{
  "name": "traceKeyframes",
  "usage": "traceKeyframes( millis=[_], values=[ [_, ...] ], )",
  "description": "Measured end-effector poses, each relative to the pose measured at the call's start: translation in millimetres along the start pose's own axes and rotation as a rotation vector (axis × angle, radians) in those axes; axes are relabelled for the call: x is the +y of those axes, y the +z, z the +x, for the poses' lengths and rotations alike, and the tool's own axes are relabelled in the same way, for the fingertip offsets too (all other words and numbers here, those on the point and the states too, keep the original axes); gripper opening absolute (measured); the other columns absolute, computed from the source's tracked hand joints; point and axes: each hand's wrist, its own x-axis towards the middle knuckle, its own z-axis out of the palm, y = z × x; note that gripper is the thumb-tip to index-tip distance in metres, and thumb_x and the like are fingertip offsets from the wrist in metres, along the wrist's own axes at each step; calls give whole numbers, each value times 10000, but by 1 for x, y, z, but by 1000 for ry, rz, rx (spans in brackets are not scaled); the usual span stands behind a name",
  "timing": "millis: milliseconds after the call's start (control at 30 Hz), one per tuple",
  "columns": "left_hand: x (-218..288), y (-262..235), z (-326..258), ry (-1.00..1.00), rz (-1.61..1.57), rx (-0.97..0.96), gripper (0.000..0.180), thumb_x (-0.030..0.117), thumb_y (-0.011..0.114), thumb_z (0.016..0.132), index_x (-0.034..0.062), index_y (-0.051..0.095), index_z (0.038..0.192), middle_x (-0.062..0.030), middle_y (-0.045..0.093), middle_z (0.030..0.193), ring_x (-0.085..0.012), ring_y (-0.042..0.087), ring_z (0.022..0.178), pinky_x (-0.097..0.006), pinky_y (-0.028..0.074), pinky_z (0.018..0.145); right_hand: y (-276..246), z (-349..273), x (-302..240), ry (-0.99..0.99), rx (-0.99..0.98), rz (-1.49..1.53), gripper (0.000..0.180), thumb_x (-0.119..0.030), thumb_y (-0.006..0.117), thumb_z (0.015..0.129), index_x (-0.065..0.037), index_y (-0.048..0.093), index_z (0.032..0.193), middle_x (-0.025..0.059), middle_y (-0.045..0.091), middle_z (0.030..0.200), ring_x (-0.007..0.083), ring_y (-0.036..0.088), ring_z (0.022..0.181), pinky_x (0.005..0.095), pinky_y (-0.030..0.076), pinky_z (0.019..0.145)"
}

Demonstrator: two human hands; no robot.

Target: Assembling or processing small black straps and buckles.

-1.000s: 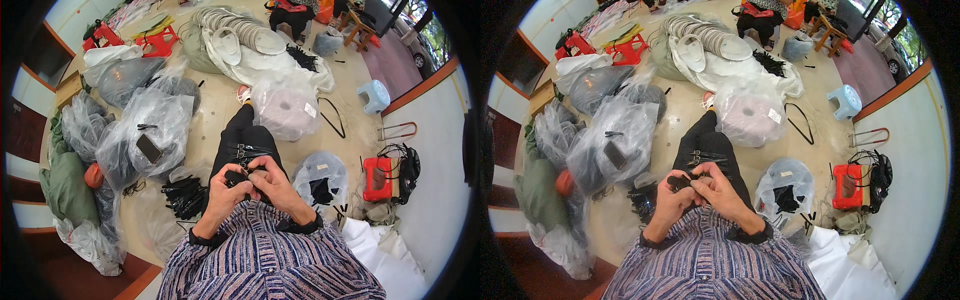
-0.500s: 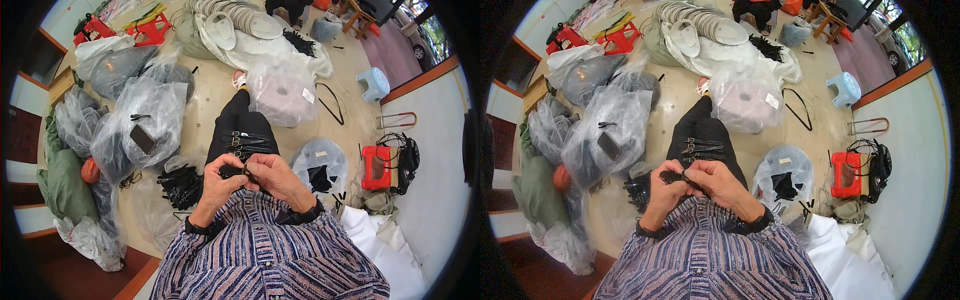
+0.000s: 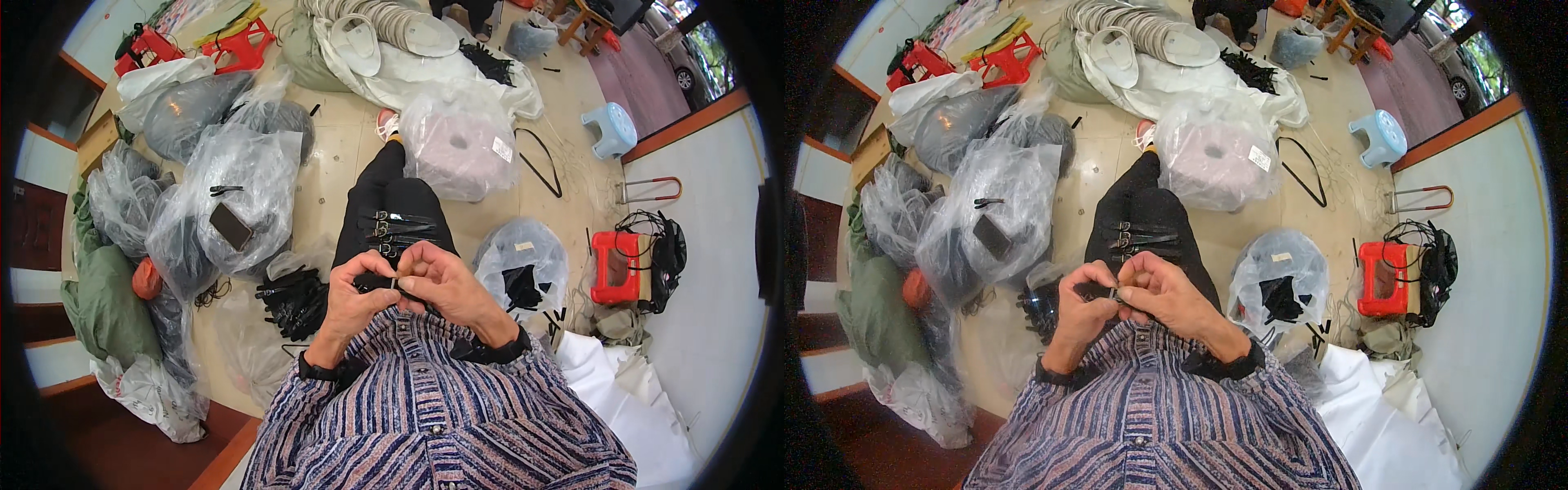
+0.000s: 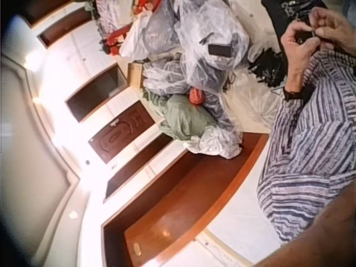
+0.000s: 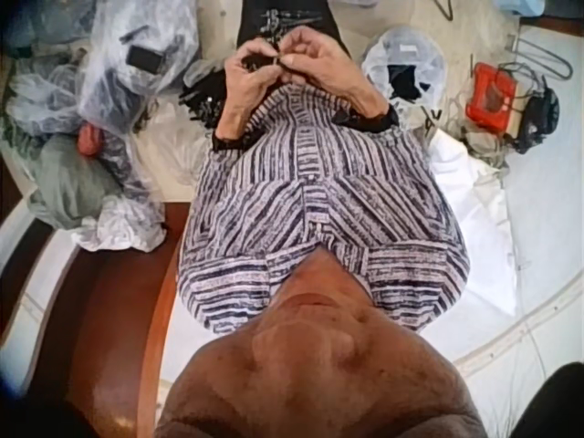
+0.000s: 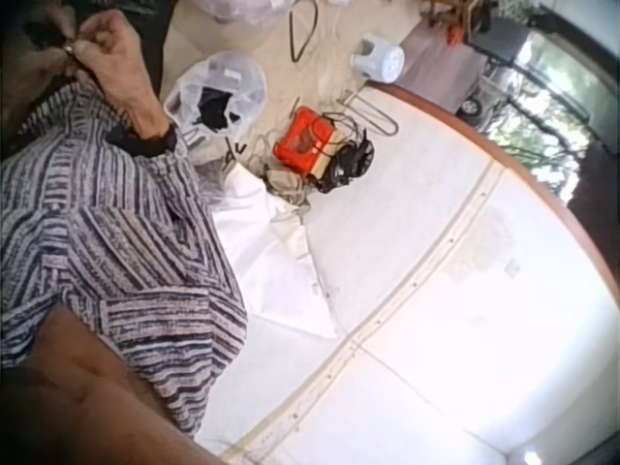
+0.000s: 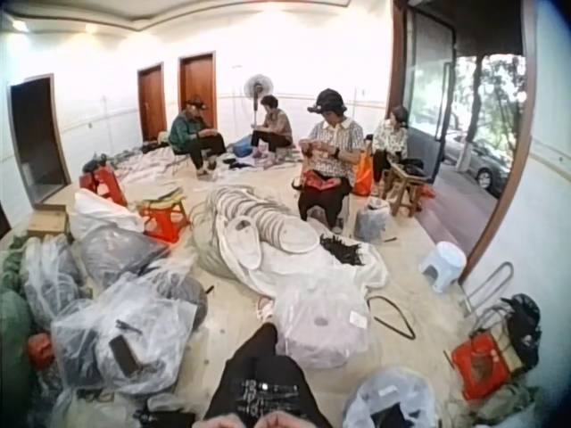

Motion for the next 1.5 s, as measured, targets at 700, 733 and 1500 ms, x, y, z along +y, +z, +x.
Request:
traceKeyframes(
  millis=[700, 733, 1500],
  values=[
    [22, 37, 1, -222, 335, 308, 138, 41, 615, 758, 11, 596, 891, 29, 504, 611, -32, 388, 465, -172, 286, 416, -5, 8, 2, -78, 358, -894, 330, -326, 507, 847, 4, 507, 837, 135, 551, 634, 209, 544, 578, 316, 425, 541],
    [22, 36, 3, -226, 335, 303, 138, 41, 615, 758, 11, 596, 891, 29, 504, 611, -32, 388, 465, -172, 286, 416, -1, 6, 0, -53, 386, -928, 316, -308, 518, 839, 7, 508, 831, 156, 552, 641, 247, 558, 585, 333, 432, 550],
    [-8, 11, -14, -256, 918, 389, 125, 71, 591, 755, -41, 592, 812, -90, 609, 695, -100, 549, 630, -249, 436, 579, -28, 4, 29, 67, 194, -759, 176, -165, 558, 790, 8, 531, 811, 145, 561, 620, 237, 570, 568, 328, 439, 520]
  ],
)
